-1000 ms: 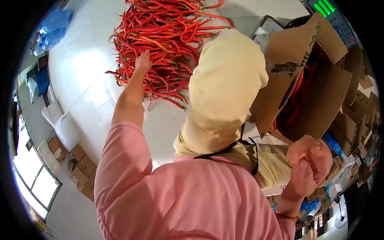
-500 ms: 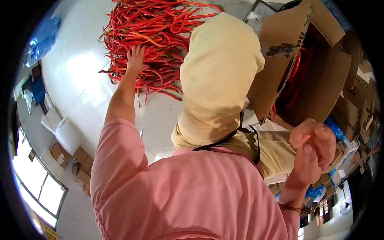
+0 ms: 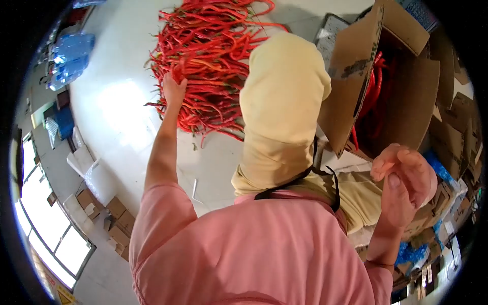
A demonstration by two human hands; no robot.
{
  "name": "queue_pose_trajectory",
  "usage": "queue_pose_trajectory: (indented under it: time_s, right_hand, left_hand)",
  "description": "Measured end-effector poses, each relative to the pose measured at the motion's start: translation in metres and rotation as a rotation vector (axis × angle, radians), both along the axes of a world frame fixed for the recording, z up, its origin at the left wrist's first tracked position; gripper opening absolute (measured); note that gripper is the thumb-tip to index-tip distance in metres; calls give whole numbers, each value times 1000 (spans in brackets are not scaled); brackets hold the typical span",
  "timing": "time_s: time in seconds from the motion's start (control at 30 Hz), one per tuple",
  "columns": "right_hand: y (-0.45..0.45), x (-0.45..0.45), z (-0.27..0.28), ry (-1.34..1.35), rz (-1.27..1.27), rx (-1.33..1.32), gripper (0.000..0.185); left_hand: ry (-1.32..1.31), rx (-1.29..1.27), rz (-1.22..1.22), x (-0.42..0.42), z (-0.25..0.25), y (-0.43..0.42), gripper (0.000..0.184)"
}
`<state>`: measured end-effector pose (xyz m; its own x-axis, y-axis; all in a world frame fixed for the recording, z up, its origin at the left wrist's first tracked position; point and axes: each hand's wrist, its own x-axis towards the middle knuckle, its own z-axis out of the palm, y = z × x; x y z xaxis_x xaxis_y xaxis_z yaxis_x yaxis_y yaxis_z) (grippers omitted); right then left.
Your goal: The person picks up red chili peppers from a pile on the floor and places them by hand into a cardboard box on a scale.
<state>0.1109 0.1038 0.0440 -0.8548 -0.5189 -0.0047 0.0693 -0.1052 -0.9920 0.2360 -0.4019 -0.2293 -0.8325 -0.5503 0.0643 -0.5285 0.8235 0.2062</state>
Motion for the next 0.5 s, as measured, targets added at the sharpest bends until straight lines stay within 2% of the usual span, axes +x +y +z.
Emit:
queue_pose_trajectory:
  time_s: [0.03,0.07,0.13,0.17,0.2,0.27,0.37,0.47,0.5]
  right_hand:
    - [1,2,1,-1,3,-18,35]
    - [2,3,2,-3,4,-33,34]
    - [4,7,5,2,8,-66,33]
    - [2,7,9,22,16,-63,32]
    - [7,7,9,-3,23,-79,32]
    - [8,4,14,55,28,-106,32]
    - [6,-10,32,225,42,-109,32]
    - [7,-31,59,418,31,-80,35]
    - [9,-37,66,438,-2,-74,35]
  left_hand:
    - [208,247,167,-7,16,-5,50]
    - [418,147,149,-15,32,-11,37]
    - [831,560,309,-36,86,-15,30]
    - [980,627,297,-43,111,-19,23]
    - [1097,806,300,-57,160,2,18]
    - [1231,977,60,-77,216,16,21]
    - [1372,1360,-111,-115,291,75,30]
    - [1275,1692,-381,-155,316,135,39]
    - [1207,1720,-359,-167,322,164,40]
